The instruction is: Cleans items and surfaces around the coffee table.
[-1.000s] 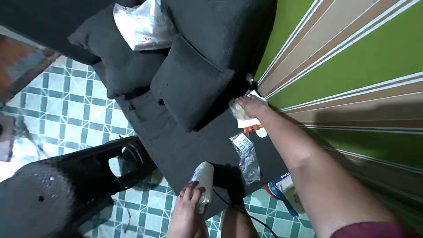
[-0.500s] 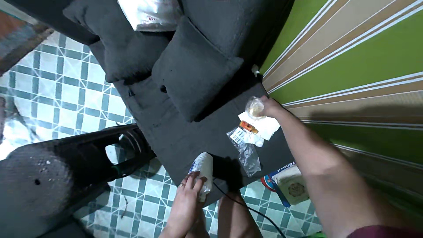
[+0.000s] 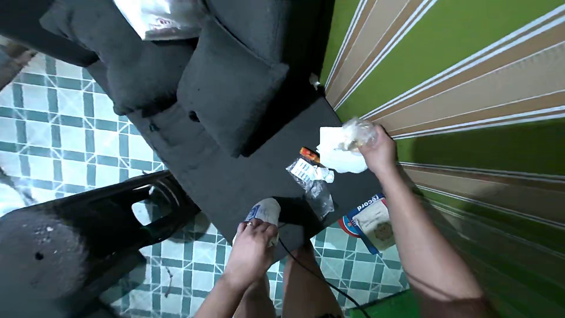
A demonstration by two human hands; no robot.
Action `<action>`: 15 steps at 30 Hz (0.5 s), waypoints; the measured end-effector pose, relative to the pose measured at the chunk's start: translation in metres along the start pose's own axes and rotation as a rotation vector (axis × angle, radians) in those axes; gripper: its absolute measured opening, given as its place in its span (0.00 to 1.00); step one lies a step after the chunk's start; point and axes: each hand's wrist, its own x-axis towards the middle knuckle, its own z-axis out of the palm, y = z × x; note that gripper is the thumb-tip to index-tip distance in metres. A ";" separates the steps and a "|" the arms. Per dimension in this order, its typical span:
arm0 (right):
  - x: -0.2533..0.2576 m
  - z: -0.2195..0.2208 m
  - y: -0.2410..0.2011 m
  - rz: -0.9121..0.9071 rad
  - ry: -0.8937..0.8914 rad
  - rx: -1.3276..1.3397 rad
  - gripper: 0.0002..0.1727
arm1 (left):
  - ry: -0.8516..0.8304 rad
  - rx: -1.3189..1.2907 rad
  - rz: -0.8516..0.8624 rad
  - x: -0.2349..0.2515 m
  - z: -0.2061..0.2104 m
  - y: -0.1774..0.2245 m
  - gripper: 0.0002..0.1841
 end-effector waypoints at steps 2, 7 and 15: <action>-0.021 -0.006 0.013 0.062 0.067 0.241 0.43 | -0.101 -0.054 -0.053 0.007 -0.012 0.012 0.13; -0.066 0.003 0.050 0.386 0.070 0.574 0.35 | -0.455 -0.011 -0.320 0.064 -0.018 0.046 0.31; -0.129 0.005 0.130 0.594 0.057 0.601 0.27 | -0.313 0.114 -0.298 0.200 0.048 0.095 0.46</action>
